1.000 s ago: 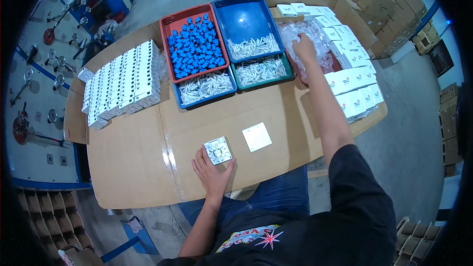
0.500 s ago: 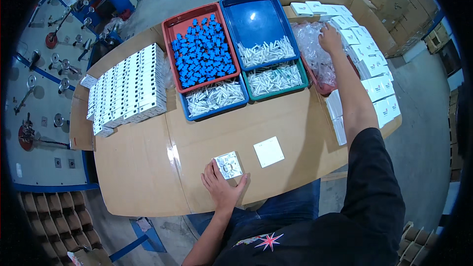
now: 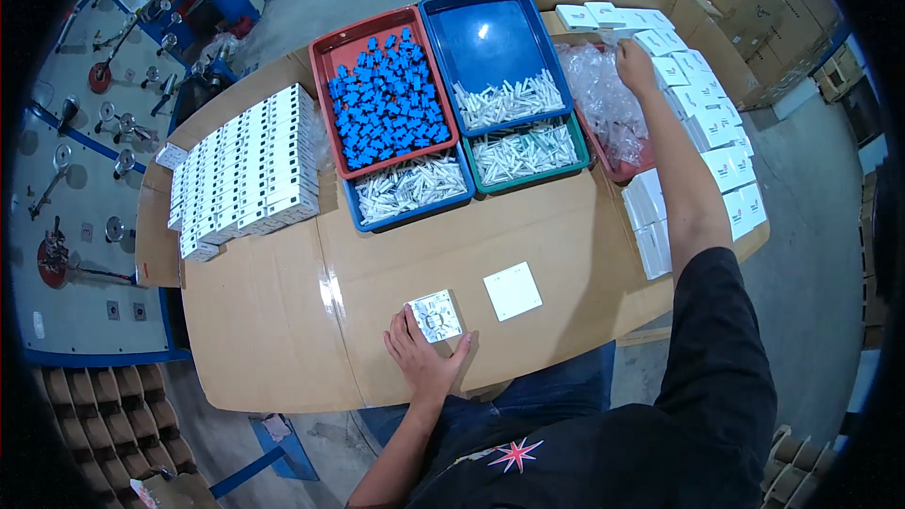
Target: The person opens a small white box and removes a plastic bag containing small white components. They then pick up individual white components from a tray and place them into the plastic bag. The person repeats this process, adding more components to the bag.
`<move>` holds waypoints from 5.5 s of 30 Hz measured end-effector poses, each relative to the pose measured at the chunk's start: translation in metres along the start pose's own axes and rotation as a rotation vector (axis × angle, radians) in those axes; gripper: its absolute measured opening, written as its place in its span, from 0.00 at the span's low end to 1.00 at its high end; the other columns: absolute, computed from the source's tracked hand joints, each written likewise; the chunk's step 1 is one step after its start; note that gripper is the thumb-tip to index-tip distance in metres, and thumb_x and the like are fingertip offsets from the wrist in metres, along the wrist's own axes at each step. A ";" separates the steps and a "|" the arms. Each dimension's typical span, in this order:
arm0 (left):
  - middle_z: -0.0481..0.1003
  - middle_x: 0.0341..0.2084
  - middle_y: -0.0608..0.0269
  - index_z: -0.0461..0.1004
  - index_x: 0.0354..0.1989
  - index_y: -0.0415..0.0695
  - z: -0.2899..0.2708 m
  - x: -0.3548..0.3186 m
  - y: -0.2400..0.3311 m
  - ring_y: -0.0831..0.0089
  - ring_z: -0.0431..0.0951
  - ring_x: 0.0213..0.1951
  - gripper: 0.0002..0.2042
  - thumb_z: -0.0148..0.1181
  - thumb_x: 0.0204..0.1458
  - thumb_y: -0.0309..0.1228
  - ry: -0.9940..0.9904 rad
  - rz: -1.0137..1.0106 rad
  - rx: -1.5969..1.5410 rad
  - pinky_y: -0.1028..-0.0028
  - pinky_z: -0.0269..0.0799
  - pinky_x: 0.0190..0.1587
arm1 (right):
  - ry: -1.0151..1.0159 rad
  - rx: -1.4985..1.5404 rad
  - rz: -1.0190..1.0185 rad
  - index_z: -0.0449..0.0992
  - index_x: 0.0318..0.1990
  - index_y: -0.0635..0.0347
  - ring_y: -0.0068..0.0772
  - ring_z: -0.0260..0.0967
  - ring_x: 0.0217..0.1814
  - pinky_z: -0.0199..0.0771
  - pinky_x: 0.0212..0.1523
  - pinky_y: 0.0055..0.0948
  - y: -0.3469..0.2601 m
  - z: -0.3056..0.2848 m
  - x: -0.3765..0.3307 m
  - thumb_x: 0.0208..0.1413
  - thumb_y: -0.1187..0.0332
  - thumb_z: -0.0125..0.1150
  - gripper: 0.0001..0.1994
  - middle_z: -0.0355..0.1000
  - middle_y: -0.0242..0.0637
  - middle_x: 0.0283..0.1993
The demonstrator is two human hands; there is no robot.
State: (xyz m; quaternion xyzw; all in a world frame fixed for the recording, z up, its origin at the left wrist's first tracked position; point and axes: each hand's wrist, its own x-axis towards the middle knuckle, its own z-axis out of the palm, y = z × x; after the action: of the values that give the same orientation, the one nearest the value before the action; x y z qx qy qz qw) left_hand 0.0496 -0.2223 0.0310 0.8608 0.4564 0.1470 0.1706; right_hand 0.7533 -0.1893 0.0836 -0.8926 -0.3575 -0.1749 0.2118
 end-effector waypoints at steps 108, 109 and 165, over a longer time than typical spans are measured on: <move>0.82 0.36 0.67 0.81 0.42 0.41 -0.051 -0.020 0.034 0.80 0.81 0.38 0.09 0.66 0.62 0.33 -0.130 -0.374 -1.366 0.80 0.73 0.37 | -0.574 1.111 -0.039 0.81 0.48 0.65 0.26 0.78 0.40 0.77 0.38 0.25 -0.326 -0.188 -0.461 0.58 0.74 0.68 0.11 0.79 0.38 0.43; 0.82 0.36 0.67 0.81 0.42 0.41 -0.051 -0.019 0.034 0.80 0.81 0.37 0.09 0.67 0.62 0.33 -0.122 -0.374 -1.357 0.80 0.73 0.37 | -0.586 1.124 -0.007 0.82 0.48 0.65 0.24 0.77 0.39 0.76 0.37 0.24 -0.326 -0.187 -0.462 0.58 0.74 0.68 0.11 0.79 0.37 0.41; 0.78 0.52 0.62 0.75 0.54 0.46 -0.035 -0.023 0.049 0.78 0.77 0.45 0.13 0.57 0.68 0.39 -0.016 -0.471 -1.936 0.76 0.71 0.43 | -0.688 1.633 0.434 0.80 0.46 0.69 0.22 0.78 0.36 0.80 0.38 0.23 -0.329 -0.146 -0.484 0.64 0.78 0.61 0.06 0.79 0.35 0.38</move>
State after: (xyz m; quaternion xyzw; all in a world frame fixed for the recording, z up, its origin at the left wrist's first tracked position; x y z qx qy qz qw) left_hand 0.0583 -0.2618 0.0813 0.2391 0.2975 0.4125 0.8271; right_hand 0.1643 -0.3204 0.0662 -0.5159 -0.2377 0.4520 0.6877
